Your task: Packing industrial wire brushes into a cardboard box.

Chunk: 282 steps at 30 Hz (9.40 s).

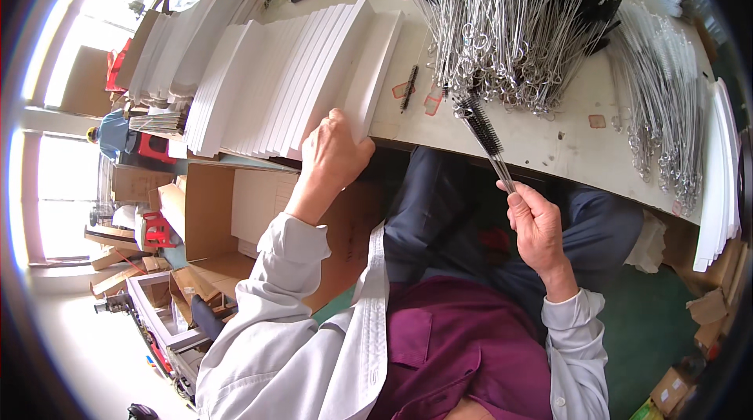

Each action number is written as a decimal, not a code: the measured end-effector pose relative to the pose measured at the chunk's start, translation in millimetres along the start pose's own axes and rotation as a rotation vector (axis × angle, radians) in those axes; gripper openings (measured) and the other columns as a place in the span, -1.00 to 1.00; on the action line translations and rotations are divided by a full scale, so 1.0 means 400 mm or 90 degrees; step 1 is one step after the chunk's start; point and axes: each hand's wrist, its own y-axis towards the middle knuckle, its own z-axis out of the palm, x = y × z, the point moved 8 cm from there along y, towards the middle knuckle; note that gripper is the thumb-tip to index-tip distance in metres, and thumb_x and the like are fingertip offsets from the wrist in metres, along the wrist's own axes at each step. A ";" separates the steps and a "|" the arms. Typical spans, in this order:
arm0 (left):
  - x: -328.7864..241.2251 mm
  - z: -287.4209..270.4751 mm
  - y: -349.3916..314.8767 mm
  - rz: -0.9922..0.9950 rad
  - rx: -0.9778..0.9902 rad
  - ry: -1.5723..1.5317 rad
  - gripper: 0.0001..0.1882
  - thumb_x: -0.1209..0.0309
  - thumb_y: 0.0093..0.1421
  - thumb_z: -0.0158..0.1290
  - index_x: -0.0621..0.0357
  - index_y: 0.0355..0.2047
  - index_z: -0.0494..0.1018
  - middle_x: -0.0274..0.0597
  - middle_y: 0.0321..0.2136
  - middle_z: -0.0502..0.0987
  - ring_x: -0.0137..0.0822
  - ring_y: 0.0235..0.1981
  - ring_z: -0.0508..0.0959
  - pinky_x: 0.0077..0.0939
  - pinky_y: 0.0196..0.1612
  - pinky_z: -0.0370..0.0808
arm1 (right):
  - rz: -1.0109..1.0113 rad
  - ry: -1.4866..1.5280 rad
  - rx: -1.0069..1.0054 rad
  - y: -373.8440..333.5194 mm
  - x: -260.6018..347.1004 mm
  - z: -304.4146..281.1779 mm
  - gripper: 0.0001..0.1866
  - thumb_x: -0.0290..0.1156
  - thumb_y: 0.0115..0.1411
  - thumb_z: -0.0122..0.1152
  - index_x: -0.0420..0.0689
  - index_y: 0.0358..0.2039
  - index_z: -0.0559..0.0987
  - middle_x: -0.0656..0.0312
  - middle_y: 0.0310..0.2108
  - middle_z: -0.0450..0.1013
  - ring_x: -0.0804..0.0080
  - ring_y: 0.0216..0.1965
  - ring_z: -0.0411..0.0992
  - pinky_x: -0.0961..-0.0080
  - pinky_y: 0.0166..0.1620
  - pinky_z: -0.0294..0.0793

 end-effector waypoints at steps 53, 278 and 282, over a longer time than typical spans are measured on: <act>-0.292 0.113 -0.151 -0.035 0.207 -1.350 -0.59 0.16 0.40 0.10 0.27 0.01 0.39 0.03 -0.25 0.57 -0.12 -0.31 0.63 -0.18 -0.15 0.61 | 0.008 -0.090 0.115 0.038 0.076 0.099 -0.87 -0.51 0.41 0.16 -0.30 -0.19 0.62 0.13 -0.64 0.43 0.47 -0.64 0.27 0.44 -0.50 0.35; 0.244 -0.232 -0.098 0.134 -0.254 -0.139 -0.71 0.39 0.25 0.21 0.28 -0.07 0.56 0.22 -0.33 0.61 0.20 -0.28 0.65 -0.12 -0.22 0.57 | -0.256 -0.277 -0.190 0.155 0.063 0.021 -0.86 -0.49 0.36 0.24 -0.27 -0.15 0.66 0.10 -0.22 0.61 0.40 -0.30 0.58 0.54 -0.24 0.58; 0.382 -0.260 0.060 0.081 -0.318 0.039 -0.75 0.33 0.27 0.19 0.20 -0.12 0.55 0.14 -0.22 0.65 0.16 -0.19 0.67 -0.01 -0.12 0.60 | -0.308 -0.328 -0.200 0.167 0.079 0.049 -0.91 -0.53 0.33 0.26 -0.26 -0.22 0.66 0.11 -0.25 0.60 0.39 -0.35 0.57 0.54 -0.35 0.59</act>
